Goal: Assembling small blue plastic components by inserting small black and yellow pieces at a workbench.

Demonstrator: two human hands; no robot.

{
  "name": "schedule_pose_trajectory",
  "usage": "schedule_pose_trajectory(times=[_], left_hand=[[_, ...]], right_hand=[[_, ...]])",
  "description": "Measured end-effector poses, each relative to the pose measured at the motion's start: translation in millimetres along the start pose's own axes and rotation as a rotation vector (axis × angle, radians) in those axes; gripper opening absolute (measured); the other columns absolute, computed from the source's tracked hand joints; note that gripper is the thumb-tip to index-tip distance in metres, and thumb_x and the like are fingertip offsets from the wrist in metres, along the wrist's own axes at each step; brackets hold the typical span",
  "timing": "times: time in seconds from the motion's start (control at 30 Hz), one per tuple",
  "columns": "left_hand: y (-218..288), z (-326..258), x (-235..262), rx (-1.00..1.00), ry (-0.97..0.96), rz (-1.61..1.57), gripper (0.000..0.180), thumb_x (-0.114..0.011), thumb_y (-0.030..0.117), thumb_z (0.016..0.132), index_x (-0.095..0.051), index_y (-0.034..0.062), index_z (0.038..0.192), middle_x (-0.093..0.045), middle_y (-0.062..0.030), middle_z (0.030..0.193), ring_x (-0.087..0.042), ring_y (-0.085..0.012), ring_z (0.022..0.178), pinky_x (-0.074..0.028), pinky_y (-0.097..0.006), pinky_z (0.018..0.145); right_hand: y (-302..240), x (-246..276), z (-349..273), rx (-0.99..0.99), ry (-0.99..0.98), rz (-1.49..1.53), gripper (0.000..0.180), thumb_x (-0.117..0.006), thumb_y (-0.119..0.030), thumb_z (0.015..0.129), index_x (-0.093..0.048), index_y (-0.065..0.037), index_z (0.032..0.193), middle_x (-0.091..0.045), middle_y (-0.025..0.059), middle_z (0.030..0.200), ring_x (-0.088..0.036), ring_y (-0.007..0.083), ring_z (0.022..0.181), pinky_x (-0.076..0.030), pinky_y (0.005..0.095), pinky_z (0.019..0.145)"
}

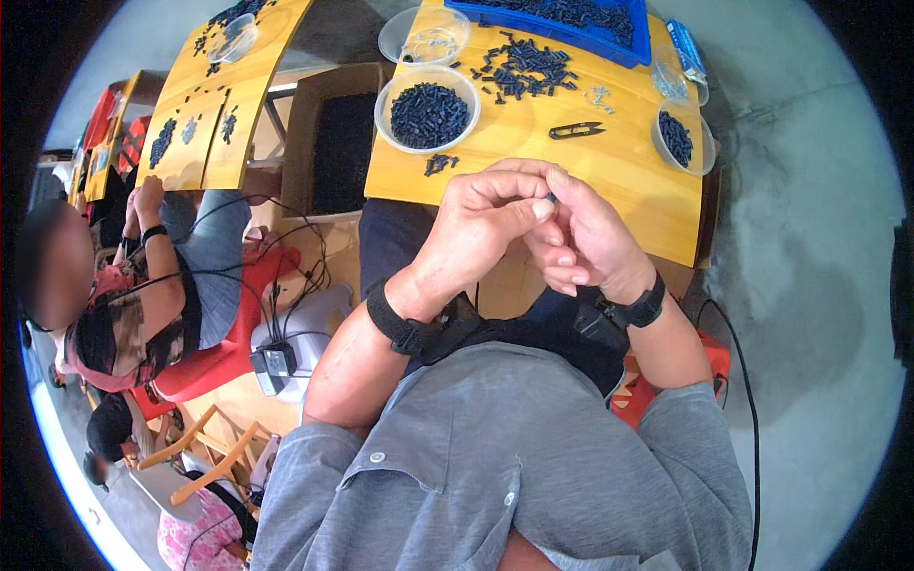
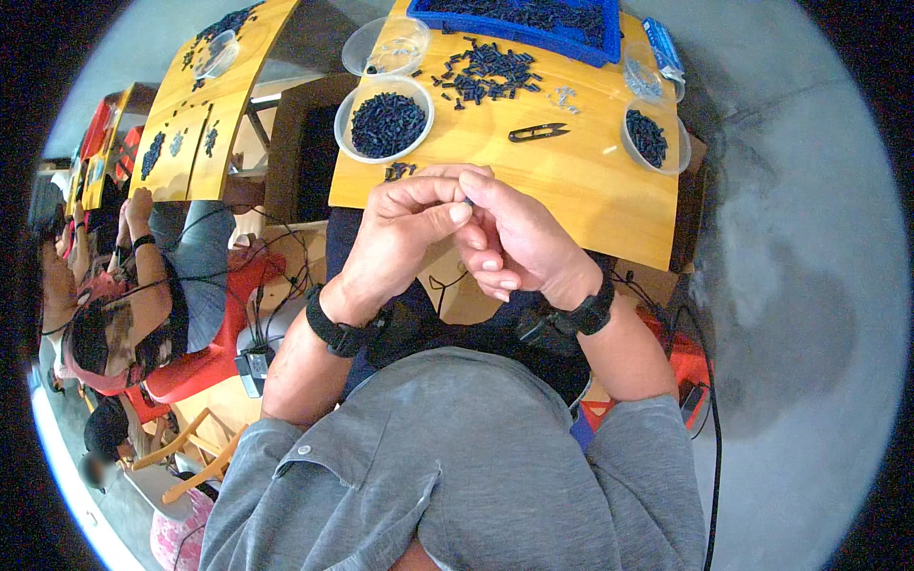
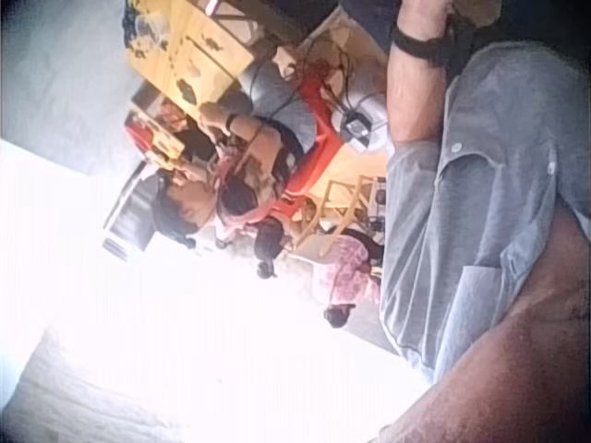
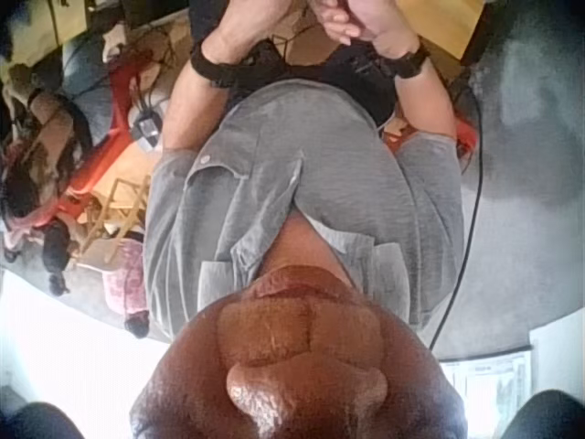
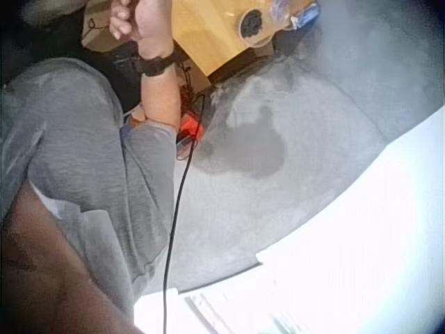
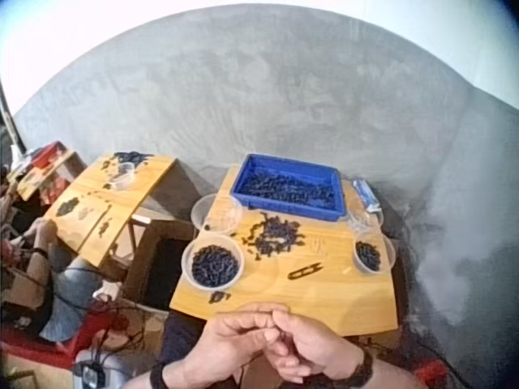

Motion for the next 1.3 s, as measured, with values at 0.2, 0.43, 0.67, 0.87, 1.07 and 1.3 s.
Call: schedule_pose_trajectory(times=[0.2, 0.43, 0.67, 0.87, 1.07, 1.3], left_hand=[[-14.9, -3.6, -0.4, 0.234, 0.047, -0.135, 0.015, -0.056, -0.003, 0.084, -0.067, -0.0022, 0.093, -0.059, -0.0119, 0.116, -0.059, -0.0161, 0.097, -0.047, -0.030, 0.086], [-37.5, 0.8, 18.0, 0.315, 0.068, -0.079, 0.022, -0.051, -0.003, 0.086, -0.062, -0.0034, 0.105, -0.062, -0.0116, 0.110, -0.060, -0.0153, 0.094, -0.049, -0.029, 0.082], [-49.6, 15.7, 8.9, 0.208, 0.128, -0.129, 0.033, -0.057, 0.001, 0.085, -0.053, -0.0031, 0.118, -0.061, -0.0097, 0.107, -0.057, -0.0143, 0.100, -0.046, -0.027, 0.087], [-92.3, 16.5, 31.7, 0.397, 0.137, 0.330, 0.029, -0.059, 0.008, 0.084, -0.057, -0.0052, 0.110, -0.063, -0.0089, 0.099, -0.057, -0.0123, 0.091, -0.047, -0.026, 0.080], [-111.4, 24.1, 52.3, 0.452, 0.150, 0.308, 0.027, -0.059, 0.010, 0.083, -0.060, -0.0063, 0.104, -0.063, -0.0084, 0.093, -0.056, -0.0122, 0.082, -0.046, -0.025, 0.073], [-126.3, 36.6, 69.6, 0.435, 0.193, 0.353, 0.025, -0.060, 0.010, 0.081, -0.061, -0.0062, 0.101, -0.063, -0.0085, 0.092, -0.056, -0.0129, 0.078, -0.045, -0.025, 0.070]], right_hand=[[3.4, 0.7, 4.4, 0.068, 0.037, 0.142, 0.040, -0.042, -0.047, 0.092, -0.050, -0.011, 0.077, -0.033, -0.0043, 0.048, -0.032, 0.0081, 0.029, -0.039, 0.0277, 0.030], [14.0, 12.0, 27.8, 0.201, 0.169, 0.294, 0.036, -0.042, -0.036, 0.095, -0.053, -0.011, 0.118, -0.029, -0.0067, 0.052, -0.027, 0.0057, 0.034, -0.043, 0.0284, 0.035], [-57.0, 81.0, -16.6, 0.496, 0.641, -0.464, 0.042, -0.048, -0.037, 0.093, -0.053, -0.008, 0.064, -0.046, -0.0016, 0.048, -0.043, 0.0081, 0.038, -0.036, 0.0228, 0.038], [-171.1, 167.1, -113.1, 0.583, 1.341, -1.462, 0.041, -0.052, -0.036, 0.087, -0.061, 0.002, 0.075, -0.061, 0.0191, 0.069, -0.061, 0.0321, 0.067, -0.047, 0.0393, 0.063], [-182.6, 217.8, -116.3, 0.162, 1.510, -1.689, 0.044, -0.052, -0.042, 0.083, -0.064, 0.000, 0.081, -0.063, 0.0248, 0.084, -0.060, 0.0411, 0.082, -0.047, 0.0456, 0.072], [-181.4, 190.1, -49.3, 0.630, 1.270, -1.641, 0.023, -0.054, -0.025, 0.082, -0.062, -0.004, 0.084, -0.063, 0.0203, 0.083, -0.061, 0.0388, 0.079, -0.048, 0.0448, 0.068]])
Point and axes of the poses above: each hand's wrist, its own z-axis towards the middle knuckle, its own x-axis out of the back of the hand, y = z × x, the point moved 9 cm from there along z, towards the middle knuckle
